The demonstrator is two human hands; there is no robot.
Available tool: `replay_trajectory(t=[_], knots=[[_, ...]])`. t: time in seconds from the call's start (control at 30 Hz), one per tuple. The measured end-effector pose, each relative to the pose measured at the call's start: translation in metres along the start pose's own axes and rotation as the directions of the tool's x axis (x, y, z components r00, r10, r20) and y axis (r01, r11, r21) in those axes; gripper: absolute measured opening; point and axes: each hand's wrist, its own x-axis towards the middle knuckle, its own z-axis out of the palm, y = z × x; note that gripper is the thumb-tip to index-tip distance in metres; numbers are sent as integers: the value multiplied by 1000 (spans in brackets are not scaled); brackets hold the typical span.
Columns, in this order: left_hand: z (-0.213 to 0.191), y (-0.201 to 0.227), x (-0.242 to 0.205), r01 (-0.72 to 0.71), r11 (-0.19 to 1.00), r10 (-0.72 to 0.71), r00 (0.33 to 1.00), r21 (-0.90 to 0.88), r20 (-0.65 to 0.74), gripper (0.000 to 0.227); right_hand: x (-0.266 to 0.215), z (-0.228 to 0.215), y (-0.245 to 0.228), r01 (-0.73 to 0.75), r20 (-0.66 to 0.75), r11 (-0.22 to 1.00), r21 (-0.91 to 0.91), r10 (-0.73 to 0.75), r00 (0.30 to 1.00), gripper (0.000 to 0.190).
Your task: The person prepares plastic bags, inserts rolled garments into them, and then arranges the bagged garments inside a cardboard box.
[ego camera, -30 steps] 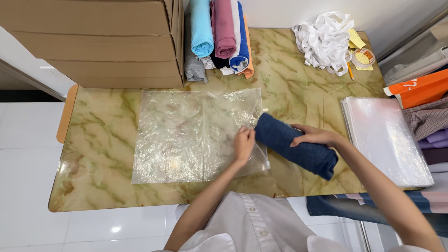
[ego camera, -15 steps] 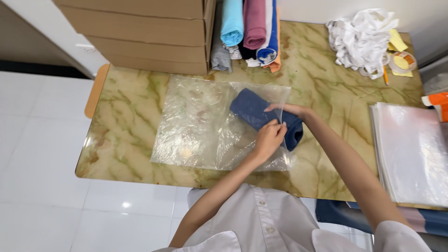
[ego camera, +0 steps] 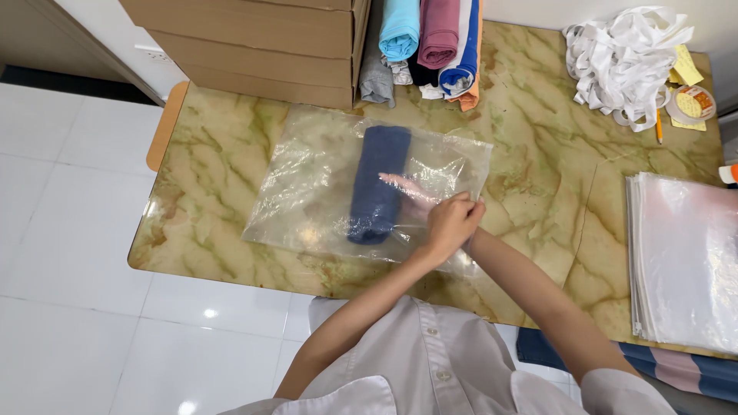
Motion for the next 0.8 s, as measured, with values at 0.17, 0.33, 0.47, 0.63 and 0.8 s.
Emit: replay_trajectory(t=[0.17,0.33,0.47,0.63,0.8], knots=[[-13,-12,0,-25,991,24,1000,-128,-10,39,6,16,41,66,-151,997,-32,-70,986,53],[-4,-47,-1,-147,985,121,962,-90,-244,23,-1,21,73,125,-318,989,-84,-145,937,42],[-47,-27,-9,27,999,-19,984,45,-177,27,9,-8,163,157,-453,979,-134,-201,869,33],[-25,-57,-5,136,980,-124,988,144,-89,42,-56,-41,78,-254,-735,956,-146,68,675,30],[2,-102,-6,184,965,-176,983,186,-59,47,-65,-7,12,-346,-535,886,308,462,707,84]])
